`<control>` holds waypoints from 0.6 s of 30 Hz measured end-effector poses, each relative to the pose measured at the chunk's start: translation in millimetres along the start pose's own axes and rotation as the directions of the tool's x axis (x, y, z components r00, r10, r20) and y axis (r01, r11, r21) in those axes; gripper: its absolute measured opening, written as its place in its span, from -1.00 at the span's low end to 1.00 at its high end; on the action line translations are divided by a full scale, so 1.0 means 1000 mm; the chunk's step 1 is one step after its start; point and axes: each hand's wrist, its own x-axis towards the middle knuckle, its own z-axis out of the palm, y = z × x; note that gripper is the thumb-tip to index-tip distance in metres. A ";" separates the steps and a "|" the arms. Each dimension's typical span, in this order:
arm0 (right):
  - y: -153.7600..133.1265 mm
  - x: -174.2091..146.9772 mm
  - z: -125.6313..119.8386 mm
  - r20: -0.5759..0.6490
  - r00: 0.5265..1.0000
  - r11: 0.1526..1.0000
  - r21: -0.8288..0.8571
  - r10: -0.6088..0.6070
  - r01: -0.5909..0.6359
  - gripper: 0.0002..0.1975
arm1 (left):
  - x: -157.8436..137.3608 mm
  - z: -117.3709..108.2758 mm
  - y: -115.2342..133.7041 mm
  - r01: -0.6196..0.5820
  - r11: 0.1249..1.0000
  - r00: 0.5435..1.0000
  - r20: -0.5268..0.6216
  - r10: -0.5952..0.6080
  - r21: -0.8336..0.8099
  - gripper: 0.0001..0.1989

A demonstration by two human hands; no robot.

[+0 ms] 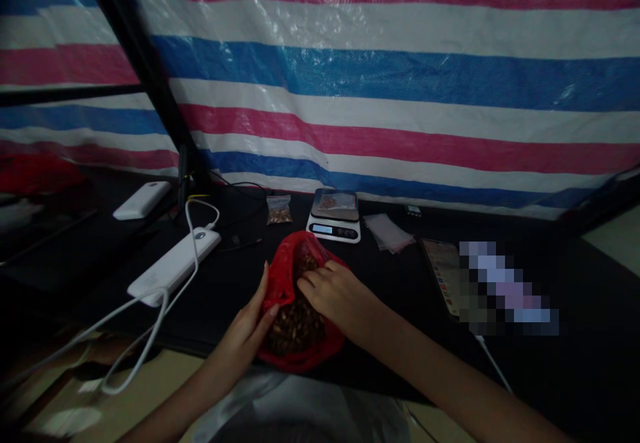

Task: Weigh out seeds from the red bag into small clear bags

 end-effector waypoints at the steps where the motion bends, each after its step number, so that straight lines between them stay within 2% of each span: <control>1: 0.000 0.000 -0.002 -0.009 1.000 1.000 0.023 0.006 -0.006 -0.80 | 0.001 0.006 -0.002 0.023 0.997 0.999 -0.046 -0.026 -0.073 -0.37; 3: -0.001 -0.003 -0.004 -0.026 0.999 0.997 0.075 0.027 -0.025 -0.79 | 0.004 0.016 -0.006 0.054 0.973 0.984 -0.156 -0.090 -0.225 -0.42; 6: 0.000 -0.008 -0.004 -0.028 0.998 0.985 0.164 0.060 -0.055 -0.76 | 0.010 0.027 -0.010 0.052 0.888 0.929 -0.305 -0.211 -0.458 -0.50; 10: -0.001 -0.013 0.002 -0.003 0.992 0.950 0.289 0.127 -0.120 -0.71 | 0.019 0.040 -0.006 0.009 0.737 0.869 -0.360 -0.341 -0.676 -0.58; 14: -0.004 -0.013 0.008 0.011 0.984 0.903 0.395 0.180 -0.170 -0.68 | 0.028 0.047 0.006 -0.032 0.685 0.760 -0.463 -0.457 -0.728 -0.68; 18: -0.009 -0.009 0.014 0.009 0.974 0.824 0.531 0.228 -0.198 -0.65 | 0.036 0.050 0.012 -0.121 0.692 0.744 -0.526 -0.411 -0.712 -0.67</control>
